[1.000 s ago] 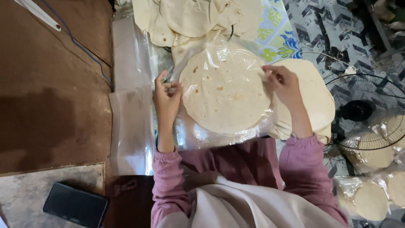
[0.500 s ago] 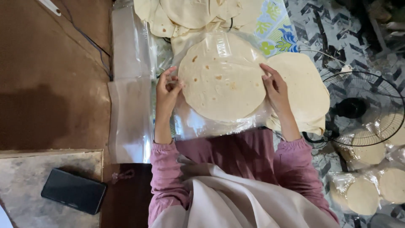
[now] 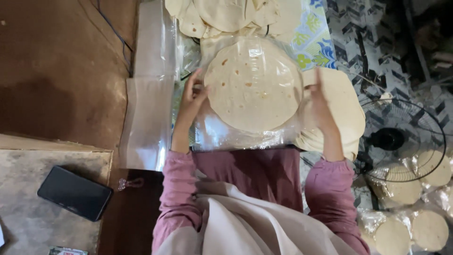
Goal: The person stacks circular flatbreads and places them into plastic bags by hand.
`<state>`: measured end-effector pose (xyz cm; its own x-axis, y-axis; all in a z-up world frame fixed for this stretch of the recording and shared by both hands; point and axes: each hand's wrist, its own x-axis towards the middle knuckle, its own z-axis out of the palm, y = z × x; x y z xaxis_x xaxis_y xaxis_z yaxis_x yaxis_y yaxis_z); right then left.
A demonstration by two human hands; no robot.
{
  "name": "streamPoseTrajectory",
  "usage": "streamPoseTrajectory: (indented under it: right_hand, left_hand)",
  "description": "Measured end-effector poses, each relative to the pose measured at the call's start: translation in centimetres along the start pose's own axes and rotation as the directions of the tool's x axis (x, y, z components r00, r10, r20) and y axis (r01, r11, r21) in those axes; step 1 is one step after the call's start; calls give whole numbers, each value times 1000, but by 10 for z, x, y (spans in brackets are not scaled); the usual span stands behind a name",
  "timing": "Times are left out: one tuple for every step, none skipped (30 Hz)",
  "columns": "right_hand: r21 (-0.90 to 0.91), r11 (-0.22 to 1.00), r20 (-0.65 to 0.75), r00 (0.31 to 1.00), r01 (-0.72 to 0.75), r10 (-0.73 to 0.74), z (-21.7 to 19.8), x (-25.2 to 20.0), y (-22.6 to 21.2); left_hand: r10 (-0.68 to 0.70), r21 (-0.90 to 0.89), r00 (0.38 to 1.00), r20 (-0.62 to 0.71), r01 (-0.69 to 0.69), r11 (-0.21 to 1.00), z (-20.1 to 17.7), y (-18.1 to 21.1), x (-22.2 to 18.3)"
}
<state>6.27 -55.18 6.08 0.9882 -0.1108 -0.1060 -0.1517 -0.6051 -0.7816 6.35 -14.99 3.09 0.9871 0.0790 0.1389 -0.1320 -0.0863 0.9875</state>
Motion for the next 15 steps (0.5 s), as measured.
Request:
streamPoseTrajectory:
  right_hand:
    - [-1, 1000, 4, 1000, 6, -6, -10, 17, 42]
    - [-335, 939, -138, 982, 76, -128, -19, 35, 83]
    - [-632, 771, -229, 932, 77, -280, -26, 47, 127]
    - [-627, 775, -229, 933, 76, -276, -30, 44, 133]
    - [-690, 723, -307, 888, 41, -344, -35, 44, 138]
    - [-743, 669, -376, 830, -4, -412, -41, 44, 143]
    - [-740, 672, -378, 830, -5, -411, -45, 53, 144]
    - [-626, 775, -391, 894, -86, -217, -49, 61, 145]
    - [-505, 841, -369, 929, -193, -9, -55, 63, 151]
    - [-506, 838, -370, 929, -202, 1, -53, 70, 169]
    - [-538, 813, -430, 902, -223, -38, -52, 83, 181]
    - [-567, 786, -487, 870, -247, -78, -52, 97, 192]
    - [-563, 786, -493, 867, -255, -73, -52, 93, 187]
    - [-566, 799, -545, 819, -204, -177, -52, 90, 182]
    - [-575, 804, -589, 758, -150, -280, -52, 87, 177]
  left_hand:
    - [2, 1, 1000, -7, -2, 1000, -9, -7, -5]
    - [-5, -153, 1000, 28, 10, 988, -18, -13, -9]
    - [-11, -298, 997, 73, 32, 954, -28, -20, -15]
    - [-13, -293, 997, 75, 35, 956, -35, -22, -27]
    - [-30, -282, 998, 47, 42, 958, -40, -23, -35]
    - [-47, -272, 999, 20, 51, 961, -46, -25, -43]
    - [-45, -269, 999, 21, 49, 962, -49, -32, -50]
    - [-96, -213, 995, 2, 95, 972, -53, -39, -58]
    - [-156, -161, 988, -12, 152, 975, -53, -49, -70]
    - [-163, -160, 987, -5, 160, 974, -53, -62, -79]
    - [-148, -225, 989, -28, 138, 965, -54, -72, -79]
    - [-134, -289, 990, -51, 113, 951, -56, -81, -79]
    - [-133, -288, 990, -43, 115, 951, -57, -85, -79]
    - [-147, -370, 988, -46, 119, 921, -58, -90, -80]
    - [-162, -450, 985, -52, 122, 884, -58, -94, -82]
